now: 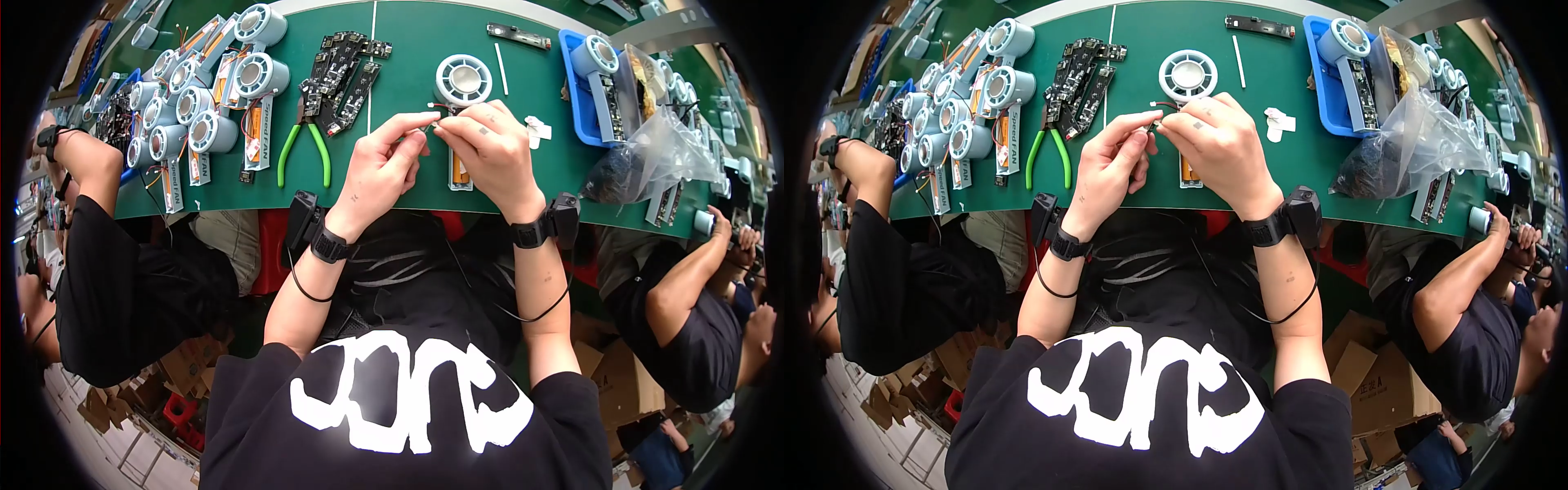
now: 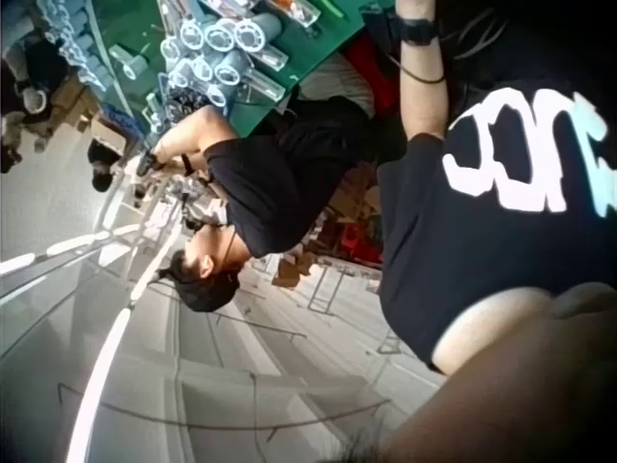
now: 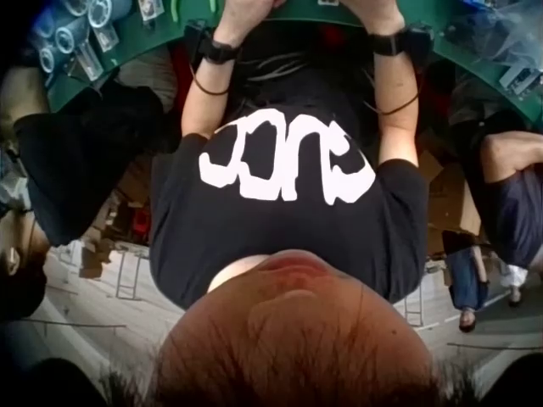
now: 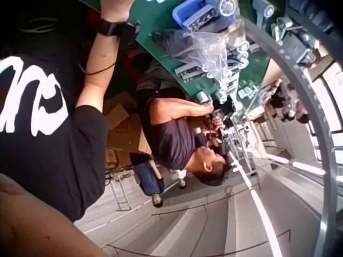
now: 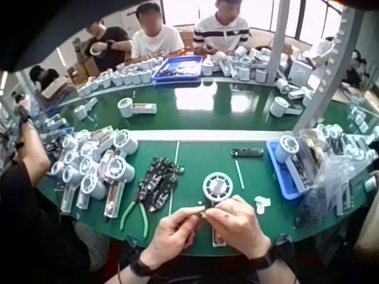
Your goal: The person connects wires from a battery and motor to a circuit board before pressing the board into a handheld fan housing. They then set the unit aside and repeat the assembly process with another fan.
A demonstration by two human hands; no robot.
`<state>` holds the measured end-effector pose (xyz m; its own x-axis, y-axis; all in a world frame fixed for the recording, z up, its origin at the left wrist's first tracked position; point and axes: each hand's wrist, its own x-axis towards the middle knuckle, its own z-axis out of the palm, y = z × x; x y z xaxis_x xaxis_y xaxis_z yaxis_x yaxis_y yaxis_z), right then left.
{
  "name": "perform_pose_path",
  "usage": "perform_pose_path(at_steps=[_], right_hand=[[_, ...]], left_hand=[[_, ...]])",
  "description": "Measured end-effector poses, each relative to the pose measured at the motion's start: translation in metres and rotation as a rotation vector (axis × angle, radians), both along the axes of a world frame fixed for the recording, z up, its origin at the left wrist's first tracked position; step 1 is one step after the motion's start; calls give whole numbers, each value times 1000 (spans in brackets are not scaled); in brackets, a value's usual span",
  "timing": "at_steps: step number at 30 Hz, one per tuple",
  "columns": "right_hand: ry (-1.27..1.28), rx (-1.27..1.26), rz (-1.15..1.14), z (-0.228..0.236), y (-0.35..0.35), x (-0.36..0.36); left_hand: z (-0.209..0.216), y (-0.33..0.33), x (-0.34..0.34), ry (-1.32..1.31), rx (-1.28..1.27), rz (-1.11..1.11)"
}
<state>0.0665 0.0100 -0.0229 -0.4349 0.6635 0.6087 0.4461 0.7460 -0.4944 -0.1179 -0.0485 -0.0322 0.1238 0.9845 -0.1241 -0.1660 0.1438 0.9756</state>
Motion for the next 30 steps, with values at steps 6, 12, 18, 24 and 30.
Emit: perform_pose_path(at_steps=[6, 12, 18, 24, 30], right_hand=[[19, 39, 91, -2, 9, 4], [15, -3, 135, -5, 17, 8], [59, 14, 164, -16, 22, 5], [68, -34, 147, -15, 22, 3], [193, -247, -78, 5, -11, 4]], left_hand=[[-4, 2, -4, 129, 80, -76], [-9, 3, -8, 97, 73, -114], [-15, 7, -13, 68, 52, -148], [-13, 7, -12, 71, 95, -149], [1, -6, -3, 18, 9, 76]])
